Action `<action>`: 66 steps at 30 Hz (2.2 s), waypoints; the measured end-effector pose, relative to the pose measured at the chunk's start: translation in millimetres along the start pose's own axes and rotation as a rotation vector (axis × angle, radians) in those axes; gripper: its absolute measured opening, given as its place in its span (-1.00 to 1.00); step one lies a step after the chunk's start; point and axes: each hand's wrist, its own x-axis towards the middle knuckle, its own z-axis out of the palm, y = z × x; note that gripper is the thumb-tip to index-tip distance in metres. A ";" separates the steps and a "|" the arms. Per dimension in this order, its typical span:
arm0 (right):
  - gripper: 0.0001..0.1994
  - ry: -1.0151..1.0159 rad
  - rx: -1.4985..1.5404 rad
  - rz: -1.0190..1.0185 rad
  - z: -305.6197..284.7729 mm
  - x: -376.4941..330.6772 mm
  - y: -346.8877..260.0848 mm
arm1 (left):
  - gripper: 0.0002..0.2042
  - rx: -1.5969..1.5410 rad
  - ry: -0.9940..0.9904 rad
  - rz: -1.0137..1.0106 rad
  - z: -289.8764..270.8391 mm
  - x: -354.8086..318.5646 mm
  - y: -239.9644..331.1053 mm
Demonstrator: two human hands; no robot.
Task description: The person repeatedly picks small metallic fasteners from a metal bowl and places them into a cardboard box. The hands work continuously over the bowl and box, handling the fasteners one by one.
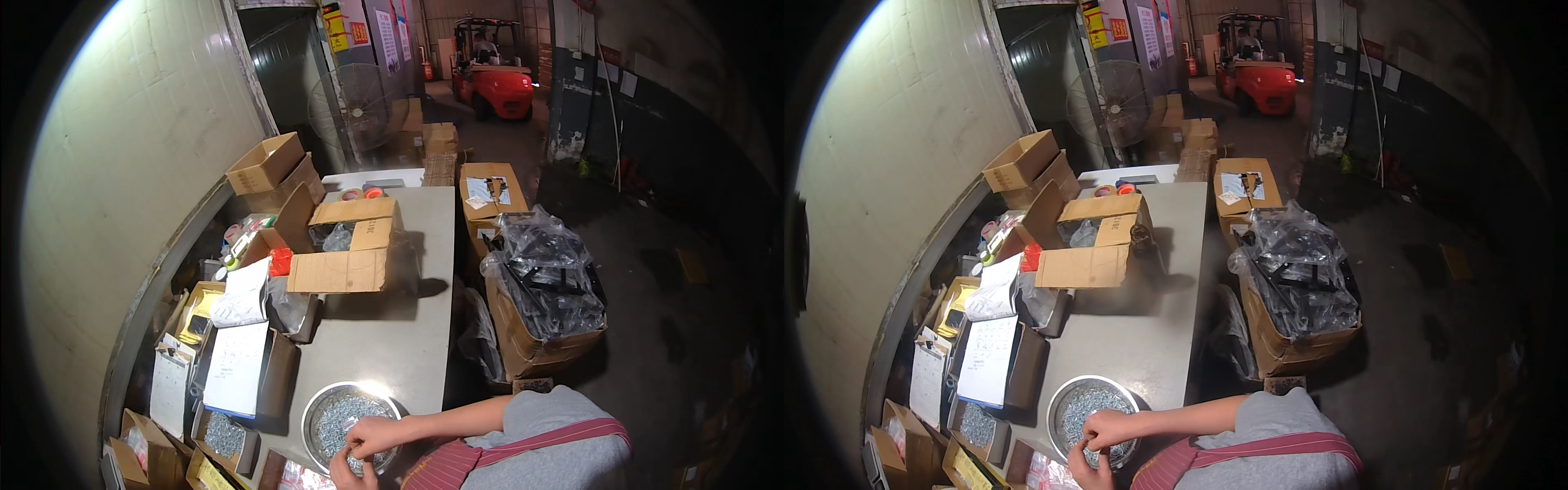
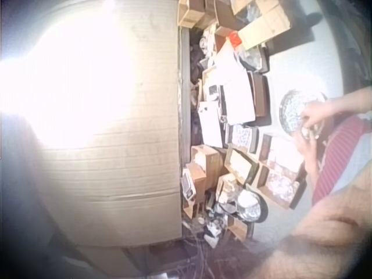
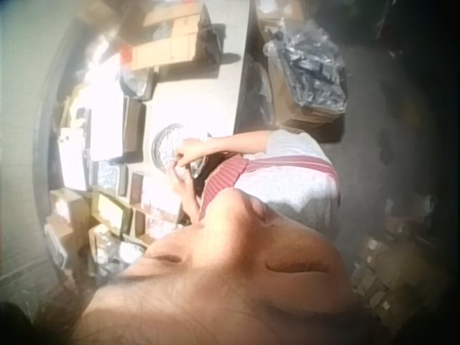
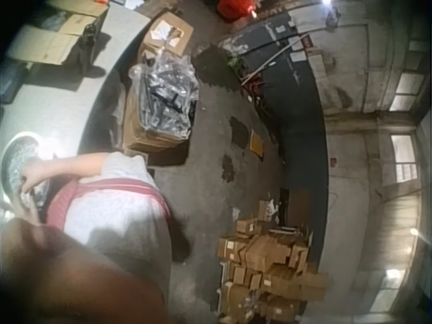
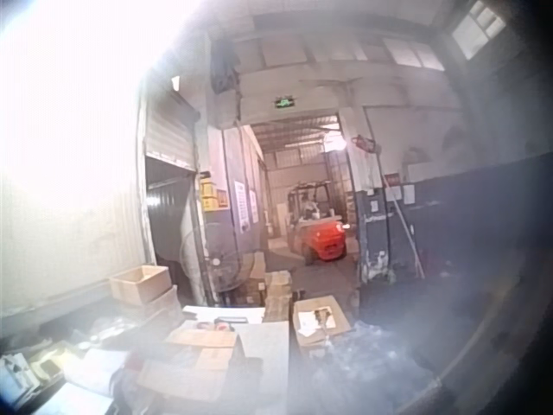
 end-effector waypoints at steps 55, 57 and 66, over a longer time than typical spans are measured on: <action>-0.76 0.071 -0.194 -0.566 -7.1 0.2 2.0 | -0.50 -0.240 -0.095 -0.262 17.7 -11.5 -34.6; -0.71 0.029 -0.234 -0.575 -9.4 0.8 0.0 | -0.53 -0.320 -0.136 -0.413 21.3 -13.5 -40.4; -0.82 0.004 -0.199 -0.656 -8.9 -1.9 2.5 | -0.60 -0.466 -0.196 -0.378 16.2 -20.5 -52.4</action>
